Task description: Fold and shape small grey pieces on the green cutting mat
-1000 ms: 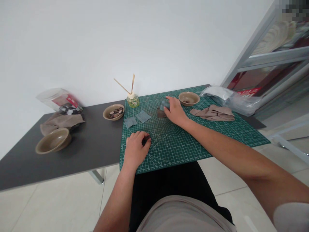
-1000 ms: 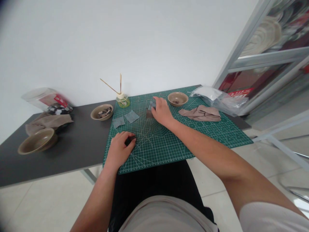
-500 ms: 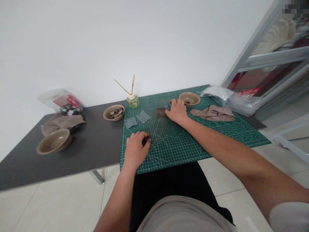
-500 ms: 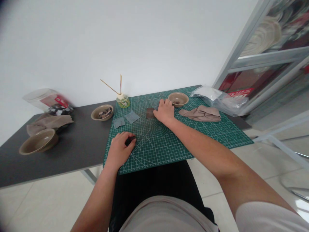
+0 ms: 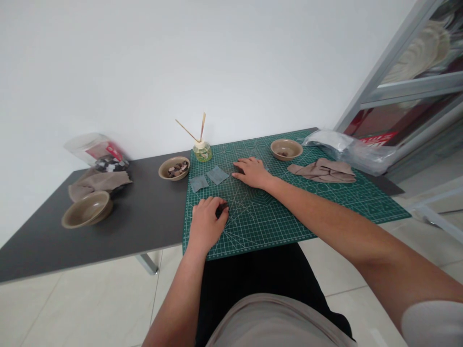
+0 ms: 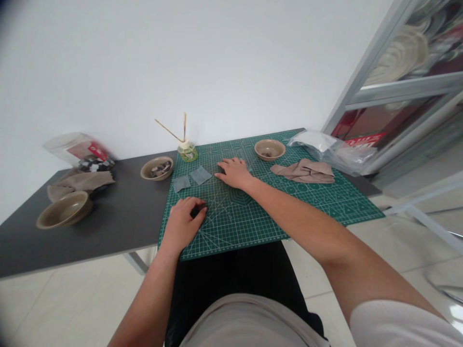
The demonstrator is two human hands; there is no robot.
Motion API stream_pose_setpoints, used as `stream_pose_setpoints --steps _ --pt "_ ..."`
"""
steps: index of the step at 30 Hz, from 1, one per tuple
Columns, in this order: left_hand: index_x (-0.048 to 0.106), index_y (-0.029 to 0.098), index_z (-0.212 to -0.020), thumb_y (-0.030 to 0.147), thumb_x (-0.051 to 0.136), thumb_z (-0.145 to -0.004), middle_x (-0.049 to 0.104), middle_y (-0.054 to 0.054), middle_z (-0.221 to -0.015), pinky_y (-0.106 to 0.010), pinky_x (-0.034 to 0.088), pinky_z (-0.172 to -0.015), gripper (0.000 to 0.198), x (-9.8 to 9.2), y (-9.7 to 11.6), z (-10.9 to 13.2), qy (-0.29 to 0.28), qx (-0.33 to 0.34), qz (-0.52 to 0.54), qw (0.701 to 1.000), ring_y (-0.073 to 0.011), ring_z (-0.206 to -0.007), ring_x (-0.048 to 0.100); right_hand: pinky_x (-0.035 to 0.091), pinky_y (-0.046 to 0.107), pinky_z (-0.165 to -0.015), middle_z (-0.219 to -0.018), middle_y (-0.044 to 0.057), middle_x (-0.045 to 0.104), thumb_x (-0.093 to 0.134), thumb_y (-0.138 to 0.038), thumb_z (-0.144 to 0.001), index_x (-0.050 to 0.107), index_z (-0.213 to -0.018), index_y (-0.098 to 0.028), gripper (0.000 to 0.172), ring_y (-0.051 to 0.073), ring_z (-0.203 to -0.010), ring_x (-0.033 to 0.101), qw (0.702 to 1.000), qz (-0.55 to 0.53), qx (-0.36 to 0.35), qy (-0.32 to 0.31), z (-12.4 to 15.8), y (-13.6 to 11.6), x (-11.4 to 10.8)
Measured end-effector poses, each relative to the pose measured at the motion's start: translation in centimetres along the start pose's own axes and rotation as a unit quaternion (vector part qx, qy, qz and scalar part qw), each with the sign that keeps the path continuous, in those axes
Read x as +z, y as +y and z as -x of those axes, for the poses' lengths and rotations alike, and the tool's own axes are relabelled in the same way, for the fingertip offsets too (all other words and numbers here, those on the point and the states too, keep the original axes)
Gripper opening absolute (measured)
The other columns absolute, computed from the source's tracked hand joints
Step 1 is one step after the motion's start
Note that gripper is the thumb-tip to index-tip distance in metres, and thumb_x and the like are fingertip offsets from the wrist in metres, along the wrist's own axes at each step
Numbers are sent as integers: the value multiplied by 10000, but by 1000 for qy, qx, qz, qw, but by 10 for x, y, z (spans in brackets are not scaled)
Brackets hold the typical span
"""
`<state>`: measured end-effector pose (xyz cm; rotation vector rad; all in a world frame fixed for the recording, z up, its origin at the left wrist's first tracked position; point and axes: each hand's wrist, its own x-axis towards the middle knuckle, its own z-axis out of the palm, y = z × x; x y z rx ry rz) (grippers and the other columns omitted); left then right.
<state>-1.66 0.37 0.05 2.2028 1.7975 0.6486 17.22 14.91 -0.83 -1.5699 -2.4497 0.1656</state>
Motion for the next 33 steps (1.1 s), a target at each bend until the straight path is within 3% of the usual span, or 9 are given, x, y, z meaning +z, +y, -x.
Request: stream_pose_setpoints --steps 5,10,14,18,23,30,33 --pt "622 232 -922 267 575 -896 675 -21 -940 -380 398 -843 64 0 0 0 2 0 0 1000 -240 -934 575 380 545 -1066 -1462 115 524 488 -521 -958 582 -1365 -198 528 363 -1311 457 1000 -7 -18 15 1 0 1" --pt "626 237 -932 265 572 -895 674 -21 -935 -380 400 -843 71 -1 1 0 0 -1 3 1000 -239 -934 576 355 453 -1131 -1502 196 458 656 -510 -865 471 -1440 -95 732 327 -1385 428 998 -41 -55 -11 1 10 -9" --pt "627 240 -939 276 565 -899 676 -26 -948 -379 399 -840 82 -1 1 0 -2 -2 1 1000 -242 -943 579 454 416 -1035 -1342 168 621 676 -429 -872 565 -1343 -115 577 305 -1209 603 994 -43 -84 -50 3 17 -20" --pt "626 240 -935 273 565 -899 679 -25 -955 -378 397 -831 79 0 1 1 0 -4 -1 1000 -243 -942 579 471 422 -996 -1231 161 684 577 -419 -945 672 -1182 -133 383 308 -1156 637 993 2 -107 -50 3 15 -21" --pt "628 244 -936 271 567 -898 678 -20 -948 -380 395 -836 77 -1 1 1 2 -3 1 1000 -242 -945 577 445 397 -1016 -1213 148 691 457 -359 -1011 694 -1132 -135 347 274 -1172 627 990 26 -136 -16 2 9 -15" --pt "629 244 -944 277 557 -904 678 -20 -951 -380 397 -844 88 -1 2 0 -2 -6 2 1000 -240 -946 576 484 377 -906 -1170 125 715 409 -343 -1032 646 -1211 -158 350 267 -1051 677 994 48 -94 3 7 5 -13" --pt "627 242 -945 271 555 -904 678 -24 -955 -382 398 -841 88 -1 1 1 -1 -3 0 1000 -242 -950 577 488 387 -911 -1159 134 716 475 -423 -1001 639 -1223 -150 388 283 -1060 671 996 36 -82 12 11 4 -13"
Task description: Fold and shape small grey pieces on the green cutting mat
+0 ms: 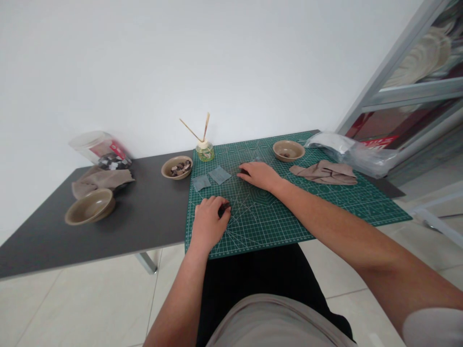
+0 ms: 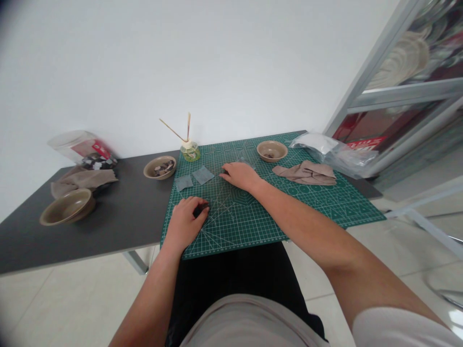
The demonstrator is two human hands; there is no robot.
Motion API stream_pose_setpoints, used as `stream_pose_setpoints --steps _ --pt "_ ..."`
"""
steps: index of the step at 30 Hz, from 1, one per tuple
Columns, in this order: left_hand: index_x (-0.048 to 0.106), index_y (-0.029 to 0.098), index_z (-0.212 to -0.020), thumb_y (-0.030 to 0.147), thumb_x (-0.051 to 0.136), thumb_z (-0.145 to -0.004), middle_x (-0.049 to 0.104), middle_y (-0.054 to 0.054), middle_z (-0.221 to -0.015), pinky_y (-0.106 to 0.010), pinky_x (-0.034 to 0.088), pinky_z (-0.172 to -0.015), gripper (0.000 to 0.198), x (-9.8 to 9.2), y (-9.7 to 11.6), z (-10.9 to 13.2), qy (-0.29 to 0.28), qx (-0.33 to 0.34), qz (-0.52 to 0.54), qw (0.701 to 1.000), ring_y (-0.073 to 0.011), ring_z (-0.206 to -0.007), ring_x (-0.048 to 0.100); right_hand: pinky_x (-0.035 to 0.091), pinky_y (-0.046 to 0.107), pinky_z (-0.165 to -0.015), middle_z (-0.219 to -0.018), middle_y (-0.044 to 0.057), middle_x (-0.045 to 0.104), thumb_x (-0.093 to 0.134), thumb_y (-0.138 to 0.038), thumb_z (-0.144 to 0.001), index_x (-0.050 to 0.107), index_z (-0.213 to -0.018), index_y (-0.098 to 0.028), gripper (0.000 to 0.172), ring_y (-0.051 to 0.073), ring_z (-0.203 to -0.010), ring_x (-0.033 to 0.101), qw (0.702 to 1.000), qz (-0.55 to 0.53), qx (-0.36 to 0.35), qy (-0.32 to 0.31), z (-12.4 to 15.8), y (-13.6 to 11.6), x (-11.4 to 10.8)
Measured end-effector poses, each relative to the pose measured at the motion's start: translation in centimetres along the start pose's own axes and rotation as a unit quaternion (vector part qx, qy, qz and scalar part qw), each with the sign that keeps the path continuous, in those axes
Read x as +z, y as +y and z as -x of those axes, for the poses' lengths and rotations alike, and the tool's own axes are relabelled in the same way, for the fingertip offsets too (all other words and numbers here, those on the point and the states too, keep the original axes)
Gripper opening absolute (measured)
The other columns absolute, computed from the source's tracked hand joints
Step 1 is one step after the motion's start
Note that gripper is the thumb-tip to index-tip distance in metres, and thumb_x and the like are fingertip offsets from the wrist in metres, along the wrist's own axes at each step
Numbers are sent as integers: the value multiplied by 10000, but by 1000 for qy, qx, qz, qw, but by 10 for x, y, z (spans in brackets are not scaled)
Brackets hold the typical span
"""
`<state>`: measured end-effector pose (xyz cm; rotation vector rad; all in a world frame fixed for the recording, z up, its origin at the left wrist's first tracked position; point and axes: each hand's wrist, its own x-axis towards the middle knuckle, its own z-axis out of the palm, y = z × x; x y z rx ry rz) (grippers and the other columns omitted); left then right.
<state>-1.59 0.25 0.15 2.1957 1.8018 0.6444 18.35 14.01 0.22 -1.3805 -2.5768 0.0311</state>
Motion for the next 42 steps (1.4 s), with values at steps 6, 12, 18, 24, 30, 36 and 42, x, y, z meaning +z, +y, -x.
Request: stream_pose_setpoints --steps 6,12,18,24,30,36,42 --pt "629 244 -942 279 563 -899 677 -27 -947 -385 403 -841 86 0 1 0 0 -1 -2 1000 -245 -945 579 470 395 -974 -1227 123 696 582 -382 -950 645 -1244 -166 371 287 -1133 644 999 -31 7 -7 2 -1 -3" --pt "629 240 -951 278 565 -898 679 -30 -959 -387 406 -858 91 0 0 -1 -3 -5 -1 1000 -244 -957 580 495 375 -856 -1101 124 743 472 -287 -969 666 -1210 -175 329 289 -986 699 1000 25 6 -12 0 -1 -2" --pt "629 239 -946 276 566 -899 685 -26 -964 -384 405 -856 87 1 -2 -1 -1 0 2 1000 -242 -955 583 491 349 -751 -1111 114 740 394 -236 -973 530 -1377 -191 429 277 -924 704 997 26 32 63 6 -8 -3" --pt "625 256 -1059 281 533 -920 698 -30 -1007 -388 402 -852 168 0 -1 0 0 2 10 1000 -245 -955 583 504 335 -799 -1131 89 732 421 -225 -949 528 -1318 -185 386 253 -956 701 982 -87 73 147 9 -11 -5" --pt "684 279 -1041 272 424 -978 675 -39 -975 -379 398 -828 267 0 -3 1 -3 29 9 1000 -235 -946 568 534 350 -857 -1114 79 714 463 -264 -929 482 -1269 -208 344 213 -976 694 932 -250 88 247 12 -3 -1" --pt "699 262 -1047 270 413 -976 648 -53 -947 -379 427 -854 295 2 -4 0 11 5 39 999 -231 -951 575 560 339 -784 -1002 58 708 515 -308 -909 512 -1115 -234 219 196 -905 699 896 -369 50 242 40 -27 -4" --pt "658 214 -1065 364 630 -856 621 -54 -959 -376 453 -841 258 1 -1 0 43 -21 49 998 -240 -950 568 573 335 -770 -1032 68 682 512 -326 -925 521 -1074 -243 171 194 -913 693 882 -415 9 225 63 -45 -1"
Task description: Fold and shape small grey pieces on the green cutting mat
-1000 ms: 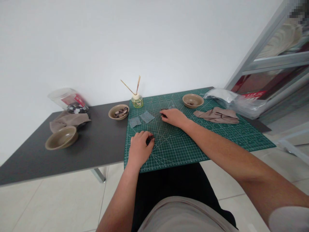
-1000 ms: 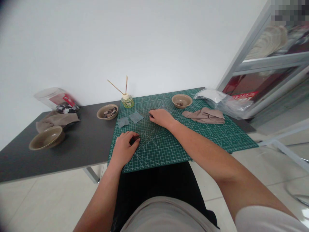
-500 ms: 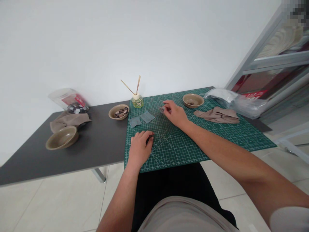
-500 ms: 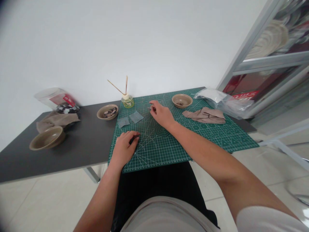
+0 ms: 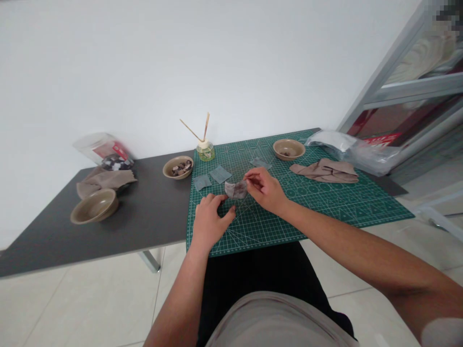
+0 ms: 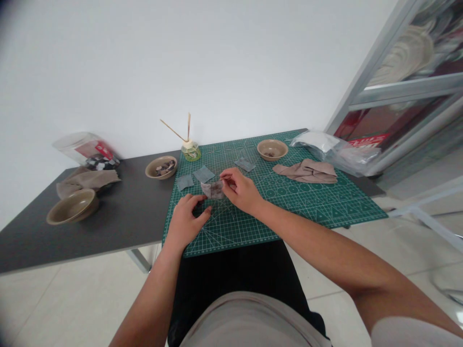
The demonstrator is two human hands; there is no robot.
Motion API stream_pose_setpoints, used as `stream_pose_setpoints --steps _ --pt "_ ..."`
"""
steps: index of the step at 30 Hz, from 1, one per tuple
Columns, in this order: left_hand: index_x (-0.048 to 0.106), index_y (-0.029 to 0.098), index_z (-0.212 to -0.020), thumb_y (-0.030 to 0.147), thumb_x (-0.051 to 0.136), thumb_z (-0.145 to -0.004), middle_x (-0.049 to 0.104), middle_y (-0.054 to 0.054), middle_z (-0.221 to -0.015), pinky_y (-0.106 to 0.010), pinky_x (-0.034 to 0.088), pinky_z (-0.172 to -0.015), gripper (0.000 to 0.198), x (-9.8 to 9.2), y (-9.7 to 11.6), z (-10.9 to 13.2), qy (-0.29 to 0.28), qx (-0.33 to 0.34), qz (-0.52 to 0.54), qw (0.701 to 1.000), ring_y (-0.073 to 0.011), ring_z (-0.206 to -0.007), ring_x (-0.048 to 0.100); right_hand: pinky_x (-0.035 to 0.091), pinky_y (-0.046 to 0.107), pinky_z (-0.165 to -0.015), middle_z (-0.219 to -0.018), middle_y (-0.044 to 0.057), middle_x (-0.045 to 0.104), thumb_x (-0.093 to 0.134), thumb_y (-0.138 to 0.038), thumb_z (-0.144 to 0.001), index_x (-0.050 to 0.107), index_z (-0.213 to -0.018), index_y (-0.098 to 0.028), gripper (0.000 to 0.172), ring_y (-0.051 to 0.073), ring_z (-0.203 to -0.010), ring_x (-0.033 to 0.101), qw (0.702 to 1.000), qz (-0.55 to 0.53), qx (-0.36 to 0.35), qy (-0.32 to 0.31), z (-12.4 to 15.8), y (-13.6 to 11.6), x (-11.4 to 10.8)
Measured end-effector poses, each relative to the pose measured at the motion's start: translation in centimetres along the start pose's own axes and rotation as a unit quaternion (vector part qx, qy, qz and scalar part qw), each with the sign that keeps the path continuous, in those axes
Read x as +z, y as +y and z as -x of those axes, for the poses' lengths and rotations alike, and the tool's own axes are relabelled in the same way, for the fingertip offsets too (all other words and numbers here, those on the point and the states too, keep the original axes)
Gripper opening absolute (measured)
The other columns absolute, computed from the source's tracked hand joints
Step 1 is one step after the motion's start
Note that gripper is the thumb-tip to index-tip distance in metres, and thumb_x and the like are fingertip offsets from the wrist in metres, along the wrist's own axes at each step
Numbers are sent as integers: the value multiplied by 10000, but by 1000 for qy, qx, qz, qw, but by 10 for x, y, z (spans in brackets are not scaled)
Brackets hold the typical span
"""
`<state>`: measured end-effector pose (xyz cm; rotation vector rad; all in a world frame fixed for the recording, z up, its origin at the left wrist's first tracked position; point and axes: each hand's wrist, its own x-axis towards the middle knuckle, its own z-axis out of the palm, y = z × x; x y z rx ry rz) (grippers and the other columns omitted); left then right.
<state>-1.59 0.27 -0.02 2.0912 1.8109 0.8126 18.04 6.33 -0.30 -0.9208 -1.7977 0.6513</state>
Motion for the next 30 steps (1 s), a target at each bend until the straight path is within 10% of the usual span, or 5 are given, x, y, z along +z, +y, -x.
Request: stream_pose_setpoints --steps 18,30 --pt "586 220 -794 312 550 -918 586 -26 -849 -320 401 -744 159 -1 -3 -3 -11 -10 11 1000 -213 -876 560 528 303 -778 -977 11 714 665 -296 -800 538 -1229 -249 449 179 -823 683 988 60 -2 -145 4 -9 5" --pt "635 211 -1107 189 560 -872 684 -66 -1020 -381 468 -891 248 3 -8 -4 29 -38 68 997 -243 -981 598 460 255 -747 -851 -12 734 670 -191 -833 724 -886 -222 82 156 -805 669 984 145 2 -107 0 -10 4"
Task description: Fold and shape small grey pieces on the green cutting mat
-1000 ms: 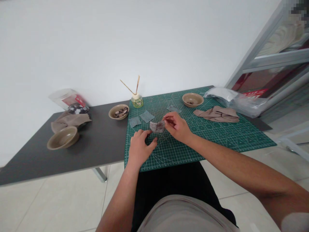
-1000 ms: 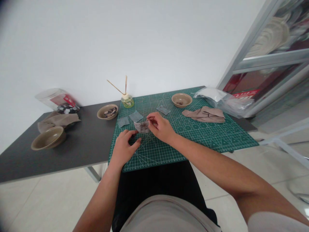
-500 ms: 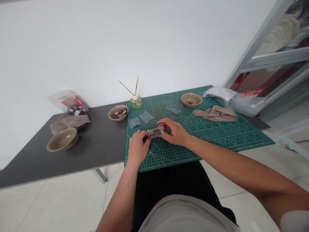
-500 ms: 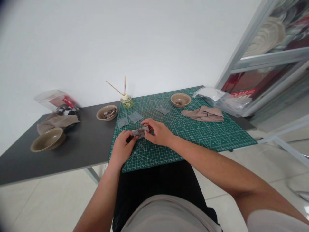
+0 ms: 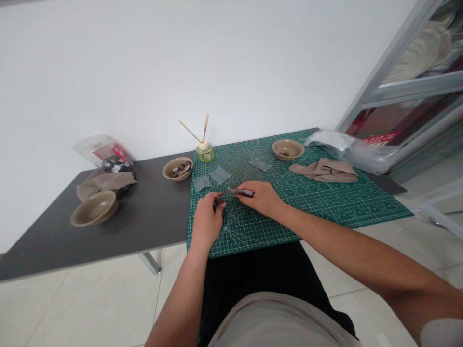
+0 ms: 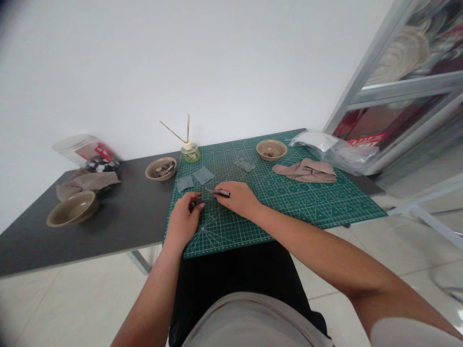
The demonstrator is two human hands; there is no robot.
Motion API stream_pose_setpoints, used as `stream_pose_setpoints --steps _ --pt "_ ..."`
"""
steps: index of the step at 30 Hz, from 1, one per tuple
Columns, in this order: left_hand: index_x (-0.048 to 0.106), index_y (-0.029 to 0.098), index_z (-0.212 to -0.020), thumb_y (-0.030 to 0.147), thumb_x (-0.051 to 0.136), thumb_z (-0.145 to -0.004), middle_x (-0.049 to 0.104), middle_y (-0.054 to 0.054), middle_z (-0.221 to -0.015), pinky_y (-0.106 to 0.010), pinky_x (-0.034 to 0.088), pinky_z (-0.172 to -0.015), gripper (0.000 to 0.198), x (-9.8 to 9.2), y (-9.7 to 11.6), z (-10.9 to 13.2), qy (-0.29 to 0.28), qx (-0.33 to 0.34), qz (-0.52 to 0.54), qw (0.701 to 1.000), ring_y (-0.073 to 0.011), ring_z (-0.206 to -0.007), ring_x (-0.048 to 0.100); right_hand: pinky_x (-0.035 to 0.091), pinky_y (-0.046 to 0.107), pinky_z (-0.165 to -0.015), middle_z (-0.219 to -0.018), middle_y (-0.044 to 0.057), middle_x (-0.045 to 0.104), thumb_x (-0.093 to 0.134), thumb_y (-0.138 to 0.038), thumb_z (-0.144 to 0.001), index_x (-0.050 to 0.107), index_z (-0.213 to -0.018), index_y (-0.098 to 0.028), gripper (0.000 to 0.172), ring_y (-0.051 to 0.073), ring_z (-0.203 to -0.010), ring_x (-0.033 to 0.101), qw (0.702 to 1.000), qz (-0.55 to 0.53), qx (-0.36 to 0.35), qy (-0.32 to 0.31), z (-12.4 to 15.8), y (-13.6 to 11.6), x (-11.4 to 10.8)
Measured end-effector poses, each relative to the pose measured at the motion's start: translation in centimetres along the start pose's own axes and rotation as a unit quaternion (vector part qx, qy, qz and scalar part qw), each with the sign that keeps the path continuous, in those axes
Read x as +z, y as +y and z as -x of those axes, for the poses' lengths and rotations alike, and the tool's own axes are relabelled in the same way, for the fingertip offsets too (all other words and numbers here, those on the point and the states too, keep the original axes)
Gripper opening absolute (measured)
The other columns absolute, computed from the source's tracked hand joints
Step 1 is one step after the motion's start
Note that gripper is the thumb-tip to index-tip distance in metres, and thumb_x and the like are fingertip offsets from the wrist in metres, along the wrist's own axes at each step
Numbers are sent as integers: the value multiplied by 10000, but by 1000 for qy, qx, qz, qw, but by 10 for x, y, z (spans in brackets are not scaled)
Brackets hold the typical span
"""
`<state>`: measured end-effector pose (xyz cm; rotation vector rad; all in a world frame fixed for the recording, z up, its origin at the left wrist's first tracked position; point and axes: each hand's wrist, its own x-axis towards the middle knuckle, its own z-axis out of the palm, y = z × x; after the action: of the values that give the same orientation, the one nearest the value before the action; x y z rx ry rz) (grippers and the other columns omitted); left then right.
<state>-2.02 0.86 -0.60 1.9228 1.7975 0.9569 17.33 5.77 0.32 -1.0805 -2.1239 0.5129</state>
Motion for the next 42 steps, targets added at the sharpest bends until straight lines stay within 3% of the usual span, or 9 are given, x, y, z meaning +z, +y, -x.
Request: stream_pose_setpoints --steps 9,13,21,27,33,39,42 --pt "722 236 -905 260 629 -815 738 -6 -864 -300 489 -765 132 -2 4 3 20 -61 68 996 -186 -777 643 497 230 -671 -777 6 698 690 -180 -805 791 -927 -229 166 125 -700 642 991 12 -77 110 6 -5 12" --pt "712 228 -851 323 641 -811 732 2 -828 -274 473 -726 126 -3 5 6 44 -59 93 993 -167 -739 633 504 224 -649 -763 -3 667 695 -177 -798 795 -946 -239 189 113 -685 631 989 -29 -78 123 4 -9 17" --pt "638 212 -751 287 603 -813 650 28 -689 -245 402 -637 103 -13 22 6 26 -56 58 996 -139 -644 571 518 405 -921 -1143 70 741 580 -136 -890 731 -1117 -217 284 190 -990 684 977 -4 -199 70 -1 -11 24" --pt "570 200 -674 211 573 -770 581 46 -618 -228 374 -600 97 -1 21 2 17 -80 107 991 -119 -599 511 495 415 -1054 -1286 106 678 472 -118 -942 641 -1273 -156 373 193 -1204 626 976 57 -210 10 6 -10 27" --pt "557 198 -651 239 600 -760 565 50 -602 -224 364 -590 124 5 17 4 44 -95 123 987 -112 -591 496 498 409 -1078 -1350 94 637 448 -145 -961 588 -1343 -156 407 203 -1266 589 969 123 -214 -12 11 -8 31" --pt "545 198 -632 224 617 -737 541 57 -582 -224 355 -578 130 4 15 4 53 -98 142 984 -104 -566 468 535 415 -1026 -1411 147 576 478 -167 -963 595 -1328 -122 386 240 -1261 588 962 158 -221 8 12 -11 33" --pt "581 194 -662 224 629 -729 568 53 -609 -224 372 -590 88 5 12 4 53 -102 167 979 -105 -579 481 556 407 -991 -1347 141 627 501 -164 -958 613 -1306 -132 367 240 -1233 608 963 163 -214 16 12 -12 33"
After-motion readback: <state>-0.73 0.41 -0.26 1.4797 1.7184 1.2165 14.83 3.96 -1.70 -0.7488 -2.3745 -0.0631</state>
